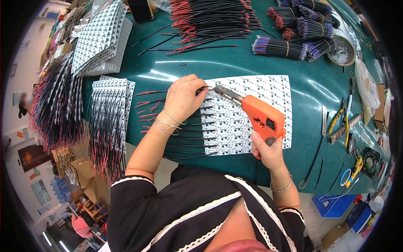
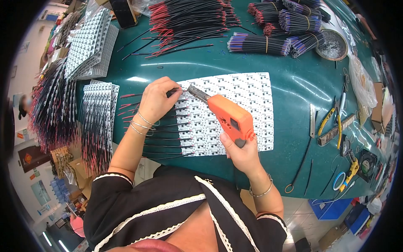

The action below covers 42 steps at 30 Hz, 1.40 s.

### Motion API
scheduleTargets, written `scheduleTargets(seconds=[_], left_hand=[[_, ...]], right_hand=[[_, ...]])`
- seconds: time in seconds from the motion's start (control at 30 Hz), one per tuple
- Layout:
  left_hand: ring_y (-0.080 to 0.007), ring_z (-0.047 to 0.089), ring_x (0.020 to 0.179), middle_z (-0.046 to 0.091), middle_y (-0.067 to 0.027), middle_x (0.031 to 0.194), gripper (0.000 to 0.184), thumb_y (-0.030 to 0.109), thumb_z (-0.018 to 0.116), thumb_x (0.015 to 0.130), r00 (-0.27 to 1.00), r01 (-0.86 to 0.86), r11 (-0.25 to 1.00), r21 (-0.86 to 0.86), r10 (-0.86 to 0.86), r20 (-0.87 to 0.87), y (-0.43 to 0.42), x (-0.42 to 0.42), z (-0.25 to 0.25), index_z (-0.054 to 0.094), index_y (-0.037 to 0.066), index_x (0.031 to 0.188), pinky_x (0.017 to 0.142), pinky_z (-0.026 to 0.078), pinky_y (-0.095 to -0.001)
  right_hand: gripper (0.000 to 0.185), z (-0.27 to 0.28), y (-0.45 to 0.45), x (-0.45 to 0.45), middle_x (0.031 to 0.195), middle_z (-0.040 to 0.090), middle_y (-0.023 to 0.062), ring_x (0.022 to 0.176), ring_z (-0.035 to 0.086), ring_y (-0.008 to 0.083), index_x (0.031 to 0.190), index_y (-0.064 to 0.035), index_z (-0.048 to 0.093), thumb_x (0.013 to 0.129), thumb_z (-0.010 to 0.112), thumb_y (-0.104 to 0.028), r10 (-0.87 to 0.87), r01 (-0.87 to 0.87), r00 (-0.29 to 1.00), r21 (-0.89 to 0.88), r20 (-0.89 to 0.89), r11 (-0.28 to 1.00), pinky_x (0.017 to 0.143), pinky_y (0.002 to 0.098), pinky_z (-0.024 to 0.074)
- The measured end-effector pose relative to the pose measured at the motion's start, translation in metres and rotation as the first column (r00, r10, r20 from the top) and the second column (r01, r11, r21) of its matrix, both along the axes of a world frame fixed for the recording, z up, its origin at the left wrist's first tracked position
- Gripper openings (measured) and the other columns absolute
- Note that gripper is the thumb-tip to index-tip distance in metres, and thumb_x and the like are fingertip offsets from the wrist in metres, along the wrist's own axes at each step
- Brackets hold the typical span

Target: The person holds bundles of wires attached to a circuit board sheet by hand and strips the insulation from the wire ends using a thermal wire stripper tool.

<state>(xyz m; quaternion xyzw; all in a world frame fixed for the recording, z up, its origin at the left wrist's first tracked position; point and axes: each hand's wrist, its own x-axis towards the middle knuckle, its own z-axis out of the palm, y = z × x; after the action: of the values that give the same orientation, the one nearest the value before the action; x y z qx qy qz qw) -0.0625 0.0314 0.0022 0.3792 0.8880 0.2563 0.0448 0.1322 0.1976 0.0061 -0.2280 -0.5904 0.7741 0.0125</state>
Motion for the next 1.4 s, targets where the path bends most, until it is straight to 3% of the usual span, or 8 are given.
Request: scheduleTargets(seconds=[0.4, 0.7, 0.97, 1.4], left_hand=[[-0.0274, 0.057, 0.073, 0.057, -0.0082, 0.072, 0.008, 0.010, 0.064, 0.072, 0.999, 0.016, 0.997, -0.070, -0.019, -0.033, 0.005, 0.001, 0.006, 0.062, 0.003, 0.075, 0.065, 0.045, -0.0356], [-0.0246, 0.057, 0.063, 0.057, -0.0105, 0.070, 0.007, 0.005, 0.063, 0.069, 0.982, 0.031, 0.999, 0.044, -0.039, 0.187, 0.003, -0.006, 0.003, 0.061, 0.001, 0.075, 0.060, 0.046, -0.0318], [-0.0254, 0.057, 0.062, 0.056, -0.0107, 0.068, 0.007, 0.005, 0.063, 0.068, 0.982, 0.032, 0.998, 0.048, -0.040, 0.185, 0.004, -0.006, 0.002, 0.060, 0.000, 0.074, 0.059, 0.045, -0.0323], [-0.0275, 0.055, 0.062, 0.055, -0.0112, 0.068, 0.004, 0.004, 0.061, 0.068, 0.989, 0.045, 0.997, 0.064, -0.053, 0.135, 0.004, -0.004, 0.000, 0.060, 0.001, 0.072, 0.058, 0.044, -0.0333]], right_hand=[[0.025, 0.000, 0.004, 0.007, 0.052, 0.047, 0.0026, 0.039, 0.042, 0.0081, 0.099, 0.0056, 0.048, 0.087, 0.055, -0.015, -0.058, 0.057, 0.998, -0.055, -0.031, 0.997, 0.038, 0.0216, 0.0349], [0.024, -0.001, 0.001, 0.008, 0.050, 0.046, 0.0010, 0.039, 0.042, 0.0072, 0.097, 0.0041, 0.051, 0.086, 0.056, -0.017, -0.027, 0.028, 0.999, -0.047, 0.018, 0.999, 0.037, 0.0212, 0.0355], [0.016, 0.001, -0.001, 0.004, 0.051, 0.047, 0.0014, 0.039, 0.043, 0.0076, 0.086, -0.0011, 0.050, 0.086, 0.057, -0.015, -0.035, 0.036, 0.999, -0.050, 0.014, 0.998, 0.037, 0.0219, 0.0369], [0.022, 0.006, 0.014, 0.002, 0.051, 0.045, 0.0017, 0.038, 0.042, 0.0081, 0.097, 0.0037, 0.049, 0.086, 0.055, -0.015, -0.028, 0.026, 0.999, -0.054, -0.033, 0.998, 0.037, 0.0215, 0.0356]])
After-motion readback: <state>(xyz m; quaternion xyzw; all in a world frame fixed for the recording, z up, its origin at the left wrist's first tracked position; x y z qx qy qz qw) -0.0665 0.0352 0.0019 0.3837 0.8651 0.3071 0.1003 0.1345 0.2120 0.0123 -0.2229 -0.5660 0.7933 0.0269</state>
